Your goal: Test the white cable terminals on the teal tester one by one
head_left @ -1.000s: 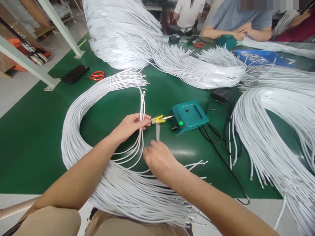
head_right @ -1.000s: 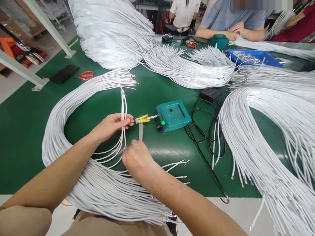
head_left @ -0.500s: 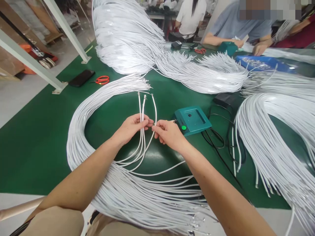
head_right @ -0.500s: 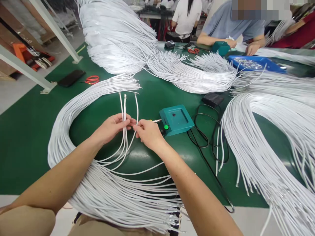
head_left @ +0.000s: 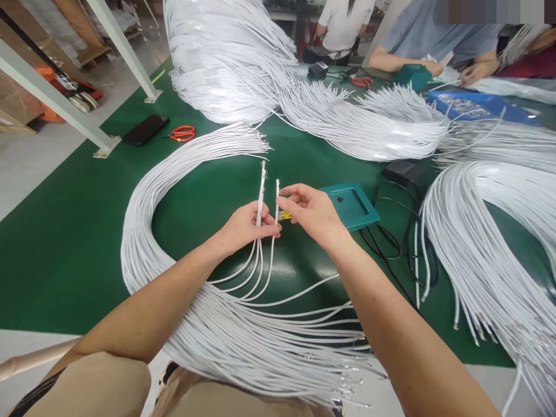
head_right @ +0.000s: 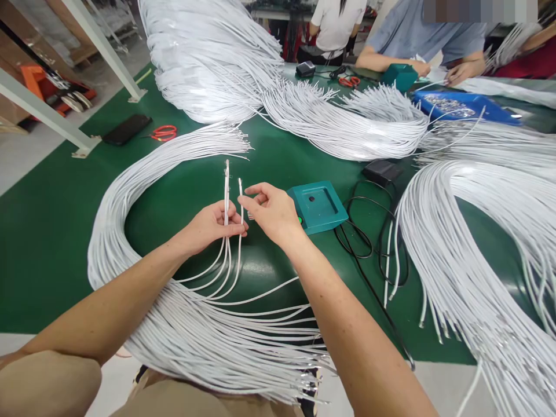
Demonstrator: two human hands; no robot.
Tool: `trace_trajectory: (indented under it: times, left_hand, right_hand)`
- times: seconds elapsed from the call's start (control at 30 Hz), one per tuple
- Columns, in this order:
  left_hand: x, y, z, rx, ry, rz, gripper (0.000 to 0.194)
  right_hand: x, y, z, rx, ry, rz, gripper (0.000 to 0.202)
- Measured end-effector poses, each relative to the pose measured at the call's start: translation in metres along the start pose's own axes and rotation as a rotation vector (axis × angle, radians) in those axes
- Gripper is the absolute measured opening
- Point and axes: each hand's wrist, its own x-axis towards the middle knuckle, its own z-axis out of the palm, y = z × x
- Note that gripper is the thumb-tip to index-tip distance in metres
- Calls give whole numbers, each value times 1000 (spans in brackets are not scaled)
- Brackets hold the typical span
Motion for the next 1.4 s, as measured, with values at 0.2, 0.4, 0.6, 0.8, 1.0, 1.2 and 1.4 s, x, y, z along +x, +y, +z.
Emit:
trace_trajectory:
  times: [0.2, 0.4, 0.6, 0.8, 1.0, 1.2, 1.4]
  left_hand:
    - [-3, 4, 4, -91, -45, -22, 40]
    - [-1, 3, 3, -245, 115, 84, 35]
    - [0, 4, 3, -146, 148, 136, 34]
    - [-1, 3, 5, -83, 153, 133, 32]
    - [2, -1, 4, -93, 170, 156, 35]
    - [1, 2, 4, -40, 125, 173, 34]
    - [-2, 6, 5, 41, 100, 167, 30]
  right_hand:
    - [2, -3, 11, 248, 53, -14, 21]
    - [-5, -4, 17, 279, -54, 3, 22]
    - [-3, -4, 19, 260, -12, 14, 24]
    - [-2, -1, 21, 340, 47, 33, 21]
    - [-5, 2, 25, 708, -136, 225, 23]
    - [-2, -2, 20, 561, -84, 111, 24]
    - [-2, -9, 14, 437, -172, 56, 13]
